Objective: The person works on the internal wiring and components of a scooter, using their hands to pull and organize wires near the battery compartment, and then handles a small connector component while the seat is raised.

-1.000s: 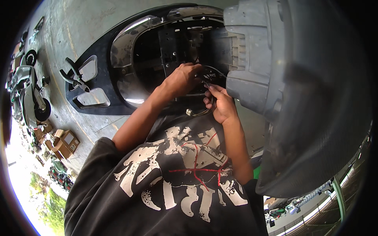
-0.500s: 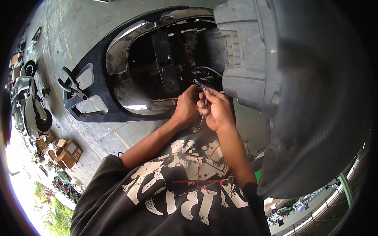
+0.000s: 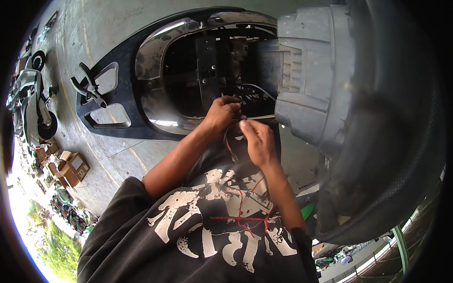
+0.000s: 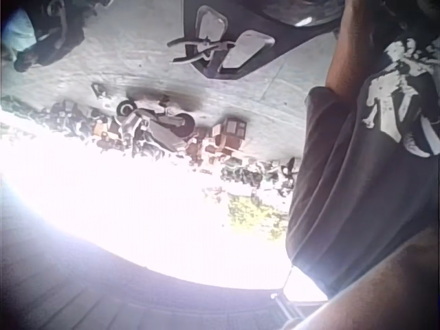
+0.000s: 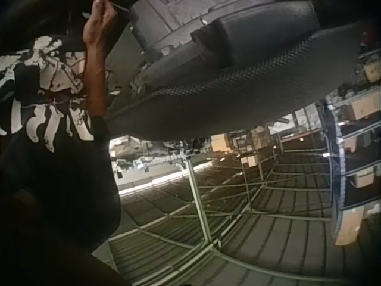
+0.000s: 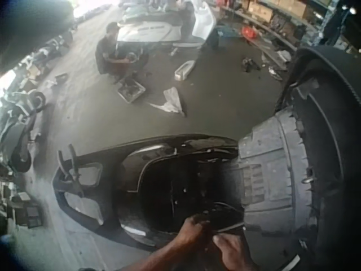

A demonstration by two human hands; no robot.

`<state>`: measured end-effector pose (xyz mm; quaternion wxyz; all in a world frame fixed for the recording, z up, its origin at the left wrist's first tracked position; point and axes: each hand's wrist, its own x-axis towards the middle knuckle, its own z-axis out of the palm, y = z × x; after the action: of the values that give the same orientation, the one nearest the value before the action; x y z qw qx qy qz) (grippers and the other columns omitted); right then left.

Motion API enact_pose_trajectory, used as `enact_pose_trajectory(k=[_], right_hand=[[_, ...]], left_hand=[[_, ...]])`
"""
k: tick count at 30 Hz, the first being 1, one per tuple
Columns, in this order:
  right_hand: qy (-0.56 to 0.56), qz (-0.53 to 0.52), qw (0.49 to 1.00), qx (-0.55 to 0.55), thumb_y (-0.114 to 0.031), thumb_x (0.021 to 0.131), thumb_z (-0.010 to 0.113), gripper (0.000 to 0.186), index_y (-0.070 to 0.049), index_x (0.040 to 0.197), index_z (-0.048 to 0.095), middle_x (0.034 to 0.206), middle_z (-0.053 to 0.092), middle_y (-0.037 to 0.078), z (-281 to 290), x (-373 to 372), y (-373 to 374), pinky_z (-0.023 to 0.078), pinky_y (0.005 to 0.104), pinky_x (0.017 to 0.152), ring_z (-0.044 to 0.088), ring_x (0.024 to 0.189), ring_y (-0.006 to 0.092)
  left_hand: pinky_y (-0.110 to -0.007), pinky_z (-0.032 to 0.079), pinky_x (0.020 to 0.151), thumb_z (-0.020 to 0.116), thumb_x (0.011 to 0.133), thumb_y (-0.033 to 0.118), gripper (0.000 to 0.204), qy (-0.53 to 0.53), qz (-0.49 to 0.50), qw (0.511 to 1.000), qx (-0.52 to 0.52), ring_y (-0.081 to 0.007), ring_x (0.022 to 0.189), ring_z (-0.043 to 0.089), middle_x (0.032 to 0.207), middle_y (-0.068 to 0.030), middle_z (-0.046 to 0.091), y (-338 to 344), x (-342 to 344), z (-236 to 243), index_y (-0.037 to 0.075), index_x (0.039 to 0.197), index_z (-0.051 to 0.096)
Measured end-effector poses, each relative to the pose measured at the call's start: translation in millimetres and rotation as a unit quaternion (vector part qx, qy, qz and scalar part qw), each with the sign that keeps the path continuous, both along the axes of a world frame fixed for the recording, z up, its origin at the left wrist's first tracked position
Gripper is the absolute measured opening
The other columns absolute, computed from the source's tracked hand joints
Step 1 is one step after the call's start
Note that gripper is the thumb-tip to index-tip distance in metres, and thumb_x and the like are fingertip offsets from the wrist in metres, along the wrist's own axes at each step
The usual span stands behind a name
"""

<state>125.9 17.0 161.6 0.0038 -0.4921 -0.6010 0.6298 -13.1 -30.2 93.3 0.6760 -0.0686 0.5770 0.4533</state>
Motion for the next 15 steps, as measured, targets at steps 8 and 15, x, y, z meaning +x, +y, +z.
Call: enact_pose_trajectory(k=[8,15], right_hand=[[-0.094,-0.003,0.975,0.2,-0.015,0.073,0.074,0.039,0.002,0.105,0.058,0.097,0.063,0.016,-57,-16,9,0.049,0.039,0.08,0.062,0.089,0.0279],[-0.046,-0.048,0.987,0.144,-0.017,0.068,0.081,0.048,-0.002,0.106,0.056,0.1,0.066,0.014,-86,-19,21,0.049,0.0379,0.085,0.064,0.097,0.0282]], left_hand=[[-0.028,0.041,0.046,0.05,0.089,0.002,0.024,0.11,-0.268,0.956,0.038,-0.0122,0.054,0.052,0.07,-0.0073,0.057,16,-35,13,-0.01,0.108,0.059],[-0.027,0.039,0.044,0.054,0.088,0.005,0.015,-0.042,-0.205,0.978,-0.022,-0.0116,0.051,0.048,0.067,-0.0036,0.053,40,-59,9,-0.006,0.092,0.063]])
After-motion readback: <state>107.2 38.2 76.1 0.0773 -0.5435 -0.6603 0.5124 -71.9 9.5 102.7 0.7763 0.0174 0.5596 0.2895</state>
